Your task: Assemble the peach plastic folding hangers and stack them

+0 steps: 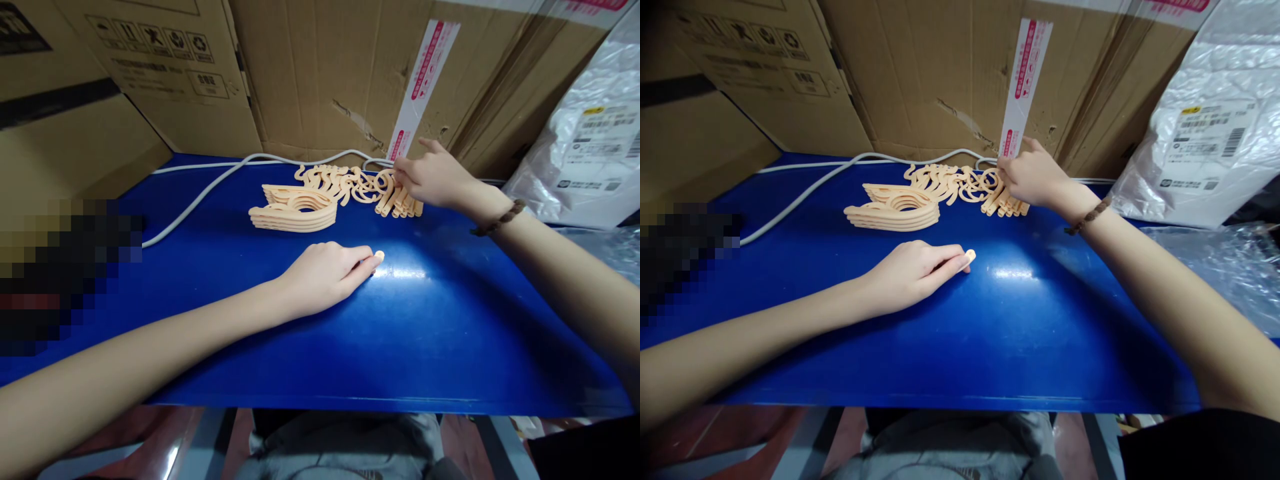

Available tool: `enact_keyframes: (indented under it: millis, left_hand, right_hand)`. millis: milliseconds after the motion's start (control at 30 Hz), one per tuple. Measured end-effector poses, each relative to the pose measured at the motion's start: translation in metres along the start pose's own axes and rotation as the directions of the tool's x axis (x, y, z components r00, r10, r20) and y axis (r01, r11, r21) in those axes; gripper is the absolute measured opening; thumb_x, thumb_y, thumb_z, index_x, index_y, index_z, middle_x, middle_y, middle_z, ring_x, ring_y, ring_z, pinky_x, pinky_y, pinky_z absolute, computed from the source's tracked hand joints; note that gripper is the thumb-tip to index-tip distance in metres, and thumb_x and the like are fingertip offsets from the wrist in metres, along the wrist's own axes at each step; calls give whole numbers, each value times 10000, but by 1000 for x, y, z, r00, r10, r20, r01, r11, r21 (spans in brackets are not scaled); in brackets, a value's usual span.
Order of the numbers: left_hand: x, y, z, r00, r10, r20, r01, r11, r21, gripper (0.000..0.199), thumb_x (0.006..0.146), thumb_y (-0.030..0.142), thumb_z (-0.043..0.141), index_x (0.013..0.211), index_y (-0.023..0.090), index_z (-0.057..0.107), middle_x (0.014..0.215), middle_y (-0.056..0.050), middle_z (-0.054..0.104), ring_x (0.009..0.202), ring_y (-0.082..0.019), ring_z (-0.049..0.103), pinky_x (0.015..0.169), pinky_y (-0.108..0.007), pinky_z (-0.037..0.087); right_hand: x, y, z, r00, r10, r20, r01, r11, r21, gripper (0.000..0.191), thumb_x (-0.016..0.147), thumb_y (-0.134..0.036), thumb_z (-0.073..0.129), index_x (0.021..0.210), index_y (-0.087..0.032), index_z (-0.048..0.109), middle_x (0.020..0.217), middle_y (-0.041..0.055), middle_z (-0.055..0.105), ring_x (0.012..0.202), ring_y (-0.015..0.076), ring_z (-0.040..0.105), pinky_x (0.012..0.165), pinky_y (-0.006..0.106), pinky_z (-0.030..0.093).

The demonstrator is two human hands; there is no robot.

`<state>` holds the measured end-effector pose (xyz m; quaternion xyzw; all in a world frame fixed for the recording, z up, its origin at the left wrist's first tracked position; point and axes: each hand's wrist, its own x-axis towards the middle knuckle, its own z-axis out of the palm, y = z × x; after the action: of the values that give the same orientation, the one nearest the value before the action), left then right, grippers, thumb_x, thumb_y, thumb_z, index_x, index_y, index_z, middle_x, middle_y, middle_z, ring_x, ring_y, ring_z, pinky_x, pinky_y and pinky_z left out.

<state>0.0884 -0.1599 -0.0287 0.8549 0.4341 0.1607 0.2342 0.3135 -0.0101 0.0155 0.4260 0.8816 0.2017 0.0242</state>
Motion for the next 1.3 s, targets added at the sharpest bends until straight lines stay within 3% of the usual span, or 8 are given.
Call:
enact_keyframes:
  millis: [133, 300, 433, 667, 1000, 1100, 1233, 1300]
  left_hand:
    - [-1, 1, -1, 1000, -6, 3, 6, 1000, 0, 479, 1037, 480, 300, 909, 229, 687, 682, -4, 663, 655, -184, 634, 604, -277, 332]
    - [0, 1, 0, 1000, 1, 3, -1, 1000, -2, 471, 1038, 473, 305, 915, 229, 689, 691, -4, 670, 663, -183, 641, 602, -273, 332]
    - [0, 1, 0, 1000, 2, 0, -2, 1000, 4, 464, 1038, 468, 308, 922, 232, 691, 704, -3, 680, 667, -182, 646, 602, -270, 334]
    - [0, 1, 0, 1000, -4, 5, 4, 1000, 12, 459, 1038, 464, 305, 928, 233, 686, 718, -1, 688, 679, -188, 653, 604, -267, 340]
    - [0, 1, 1, 1000, -5, 4, 5, 1000, 17, 460, 1038, 465, 305, 924, 236, 687, 725, -1, 689, 683, -184, 653, 614, -270, 347]
    - [0, 1, 1, 1000, 2, -1, -2, 1000, 19, 451, 1039, 461, 303, 923, 239, 678, 728, 4, 689, 692, -183, 657, 617, -267, 344]
    - [-2, 3, 0, 1000, 23, -19, -22, 998, 61, 435, 1036, 478, 304, 901, 235, 639, 698, 14, 668, 669, -181, 648, 571, -260, 295]
    - [-3, 3, 0, 999, 15, -32, -11, 991, 133, 423, 1030, 487, 317, 874, 229, 614, 650, 16, 641, 629, -184, 633, 539, -261, 247]
  right_hand:
    - [-1, -4, -3, 999, 13, -47, -7, 993, 122, 373, 943, -328, 269, 1054, -189, 597, 894, 113, 730, 936, 310, 649, 1071, 532, 256]
    - [1, -11, -1, 995, -47, -90, 77, 927, 367, 345, 984, -369, 265, 977, -221, 576, 995, 88, 741, 1025, 294, 613, 1007, 466, 349]
    - [3, -13, 4, 997, -57, -60, 74, 939, 336, 340, 981, -373, 276, 959, -216, 577, 980, 87, 737, 1000, 302, 601, 984, 458, 358]
    - [1, -10, 6, 992, -64, -110, 93, 954, 283, 333, 954, -332, 294, 934, -191, 596, 879, 94, 714, 887, 291, 620, 998, 464, 338]
    - [-2, -7, 7, 983, -55, -175, 120, 916, 382, 285, 952, -339, 357, 850, -219, 594, 832, 77, 705, 928, 277, 607, 1023, 493, 336]
    - [-6, -11, 0, 975, 29, -221, 94, 843, 530, 302, 969, -355, 373, 883, -210, 624, 894, 81, 709, 920, 259, 607, 945, 442, 397]
    - [-18, -31, -17, 930, 210, -301, 101, 643, 759, 223, 919, -324, 520, 860, -168, 669, 904, 58, 661, 884, 198, 586, 825, 339, 420]
    - [-28, -47, -25, 906, 323, -272, 79, 503, 861, 181, 890, -291, 572, 835, -163, 688, 825, 30, 632, 813, 159, 556, 765, 299, 408]
